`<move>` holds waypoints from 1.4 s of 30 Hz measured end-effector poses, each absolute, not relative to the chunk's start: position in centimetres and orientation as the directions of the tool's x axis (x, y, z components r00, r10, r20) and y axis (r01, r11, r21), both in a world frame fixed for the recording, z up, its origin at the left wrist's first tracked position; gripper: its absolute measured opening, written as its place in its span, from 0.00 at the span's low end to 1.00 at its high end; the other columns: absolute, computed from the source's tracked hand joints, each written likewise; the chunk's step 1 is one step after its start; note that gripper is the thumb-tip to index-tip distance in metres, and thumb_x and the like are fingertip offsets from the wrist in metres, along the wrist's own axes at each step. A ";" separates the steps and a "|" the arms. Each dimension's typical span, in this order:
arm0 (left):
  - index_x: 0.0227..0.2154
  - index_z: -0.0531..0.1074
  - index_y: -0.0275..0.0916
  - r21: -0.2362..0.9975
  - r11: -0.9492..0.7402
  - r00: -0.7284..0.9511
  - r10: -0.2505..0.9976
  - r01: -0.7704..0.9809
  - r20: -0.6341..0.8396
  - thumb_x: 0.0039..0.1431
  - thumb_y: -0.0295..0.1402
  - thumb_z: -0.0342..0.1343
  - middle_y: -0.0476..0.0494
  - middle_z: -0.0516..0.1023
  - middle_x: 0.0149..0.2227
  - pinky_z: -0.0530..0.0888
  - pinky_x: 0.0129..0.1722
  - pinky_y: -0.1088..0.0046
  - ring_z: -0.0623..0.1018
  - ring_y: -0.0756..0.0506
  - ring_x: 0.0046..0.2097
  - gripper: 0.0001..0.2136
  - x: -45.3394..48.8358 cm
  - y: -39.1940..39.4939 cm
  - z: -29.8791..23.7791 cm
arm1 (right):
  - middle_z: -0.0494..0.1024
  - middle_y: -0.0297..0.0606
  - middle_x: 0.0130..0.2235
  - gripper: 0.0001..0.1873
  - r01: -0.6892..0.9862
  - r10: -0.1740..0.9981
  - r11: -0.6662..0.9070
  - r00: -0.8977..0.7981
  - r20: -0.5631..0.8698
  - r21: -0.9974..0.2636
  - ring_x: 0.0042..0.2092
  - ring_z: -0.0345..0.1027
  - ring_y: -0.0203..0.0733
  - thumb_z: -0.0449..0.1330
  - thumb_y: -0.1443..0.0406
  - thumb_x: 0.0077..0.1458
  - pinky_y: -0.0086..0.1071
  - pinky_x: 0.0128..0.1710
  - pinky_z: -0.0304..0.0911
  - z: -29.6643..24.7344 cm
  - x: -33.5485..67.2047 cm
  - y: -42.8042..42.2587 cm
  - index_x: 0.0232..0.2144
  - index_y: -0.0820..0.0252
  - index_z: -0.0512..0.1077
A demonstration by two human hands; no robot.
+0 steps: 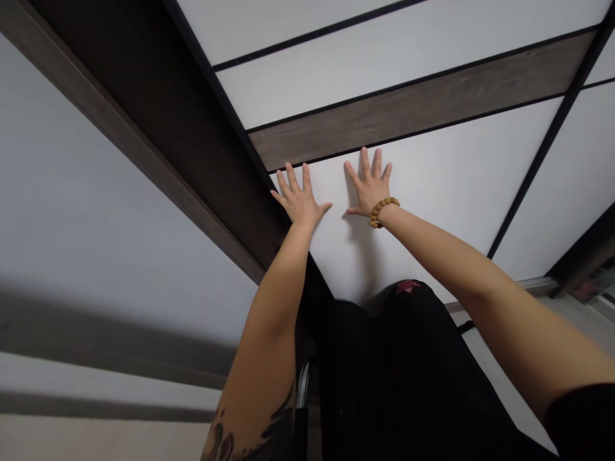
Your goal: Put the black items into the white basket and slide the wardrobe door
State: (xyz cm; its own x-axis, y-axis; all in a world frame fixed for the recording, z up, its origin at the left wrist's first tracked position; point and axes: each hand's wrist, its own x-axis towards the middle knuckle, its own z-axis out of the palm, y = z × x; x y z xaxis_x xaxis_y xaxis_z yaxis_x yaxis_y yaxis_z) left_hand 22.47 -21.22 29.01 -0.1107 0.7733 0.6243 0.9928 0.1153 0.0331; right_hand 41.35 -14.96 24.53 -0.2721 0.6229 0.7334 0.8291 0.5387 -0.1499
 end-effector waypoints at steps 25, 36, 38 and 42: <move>0.73 0.59 0.38 0.075 0.154 -0.171 0.910 0.985 0.378 0.60 0.43 0.60 0.26 0.45 0.78 0.64 0.68 0.44 0.53 0.27 0.76 0.39 11.6 -27.6 15.5 | 0.29 0.59 0.78 0.55 0.953 0.673 0.298 -0.170 0.720 -0.054 0.76 0.15 0.76 0.66 0.48 0.58 0.81 0.65 0.32 23.4 45.9 -14.0 0.77 0.62 0.48; 0.69 0.65 0.39 -0.071 0.175 -0.185 0.971 0.982 -0.154 0.62 0.46 0.57 0.28 0.49 0.77 0.67 0.66 0.47 0.56 0.27 0.76 0.34 4.5 -36.3 -0.1 | 0.36 0.52 0.79 0.50 0.963 0.708 0.181 0.015 0.706 -0.202 0.78 0.30 0.70 0.56 0.46 0.60 0.72 0.71 0.35 17.7 48.3 -15.4 0.77 0.55 0.47; 0.70 0.64 0.39 -0.040 0.221 -0.224 0.964 0.975 -0.144 0.66 0.46 0.53 0.28 0.51 0.77 0.69 0.65 0.48 0.57 0.28 0.75 0.32 3.7 -37.6 -1.9 | 0.37 0.52 0.79 0.51 0.961 0.710 0.179 0.022 0.704 -0.210 0.78 0.30 0.71 0.55 0.46 0.58 0.77 0.70 0.30 16.1 47.3 -16.2 0.78 0.53 0.46; 0.70 0.64 0.38 0.018 0.279 -0.276 0.956 0.960 -0.101 0.72 0.45 0.45 0.28 0.57 0.75 0.69 0.65 0.53 0.62 0.32 0.74 0.29 3.1 -38.3 -3.5 | 0.41 0.54 0.78 0.55 0.954 0.720 0.288 -0.157 0.676 -0.086 0.78 0.29 0.69 0.56 0.42 0.55 0.79 0.69 0.29 14.9 42.5 -18.2 0.78 0.54 0.46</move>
